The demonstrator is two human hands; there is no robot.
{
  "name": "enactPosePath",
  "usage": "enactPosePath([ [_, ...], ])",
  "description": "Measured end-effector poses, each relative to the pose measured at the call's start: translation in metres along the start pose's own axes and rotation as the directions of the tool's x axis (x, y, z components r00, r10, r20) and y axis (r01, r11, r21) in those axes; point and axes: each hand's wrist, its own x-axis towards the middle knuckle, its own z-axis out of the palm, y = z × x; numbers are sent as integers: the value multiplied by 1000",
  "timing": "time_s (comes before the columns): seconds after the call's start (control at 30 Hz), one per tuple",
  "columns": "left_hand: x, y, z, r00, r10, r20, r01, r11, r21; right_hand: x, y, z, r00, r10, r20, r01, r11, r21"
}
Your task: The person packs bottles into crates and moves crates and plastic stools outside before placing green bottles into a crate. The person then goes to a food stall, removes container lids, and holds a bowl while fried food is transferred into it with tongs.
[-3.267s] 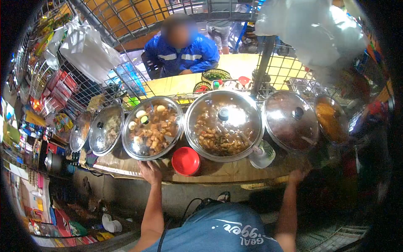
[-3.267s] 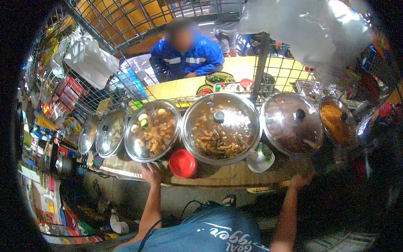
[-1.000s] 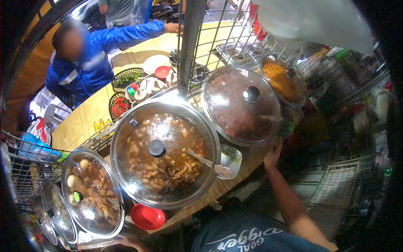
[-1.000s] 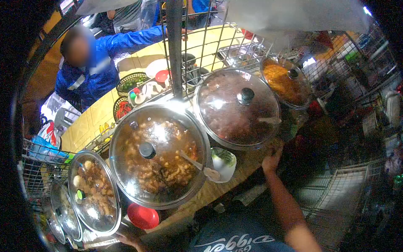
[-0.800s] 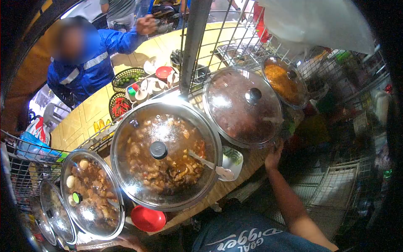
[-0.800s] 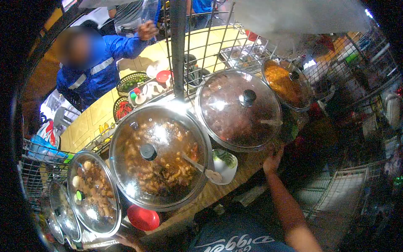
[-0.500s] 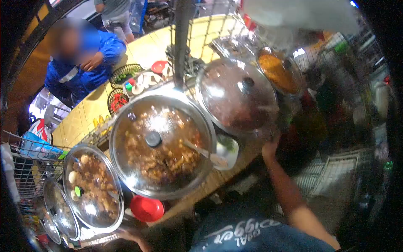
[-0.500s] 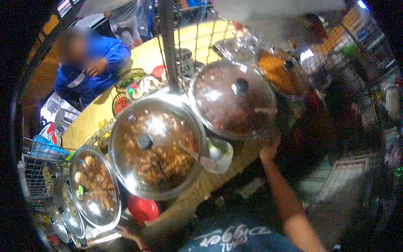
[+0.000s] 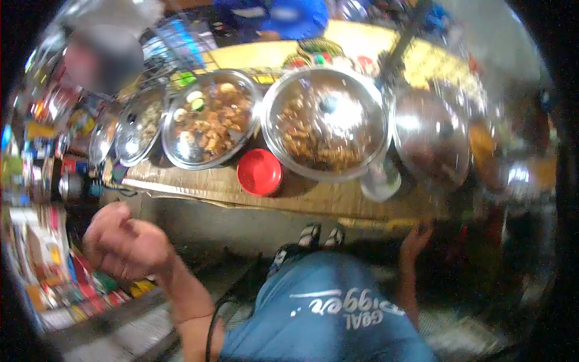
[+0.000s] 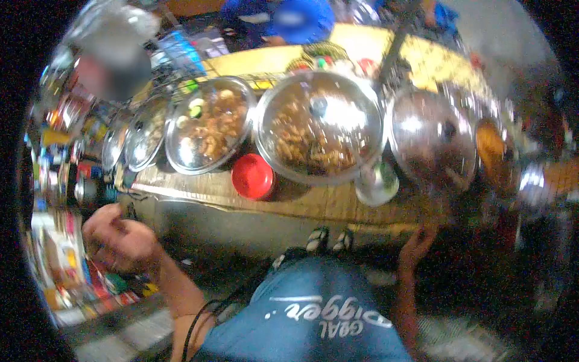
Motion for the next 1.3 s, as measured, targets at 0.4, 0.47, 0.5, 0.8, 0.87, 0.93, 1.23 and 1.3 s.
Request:
enactPosePath([
  [0.4,63,127,-22,868,398,-295,-451,389,-803,48,-136,67,840,0,543,149,961,-231],
  [0.47,63,124,-18,870,399,-291,-431,327,-841,43,-140,69,865,-63,497,144,982,-125],
  [0.5,61,124,-17,872,395,-290,-422,305,-854,45,-129,73,875,-36,483,114,984,-134],
  [0.8,17,129,41,955,297,19,-18,122,-992,20,-102,61,931,76,356,-177,950,259],
  [0.87,-45,131,58,826,270,495,415,303,-858,0,-87,35,935,92,341,-239,875,420],
  [0.93,-113,135,71,332,231,915,792,459,-403,-25,-72,-9,962,137,236,-257,745,615],
  [1.23,-354,201,94,-863,351,363,404,48,913,-63,-59,-108,889,112,445,-311,860,405],
  [1.3,-391,205,107,-750,611,253,219,-131,967,-60,-58,-116,866,267,423,-321,945,61],
])
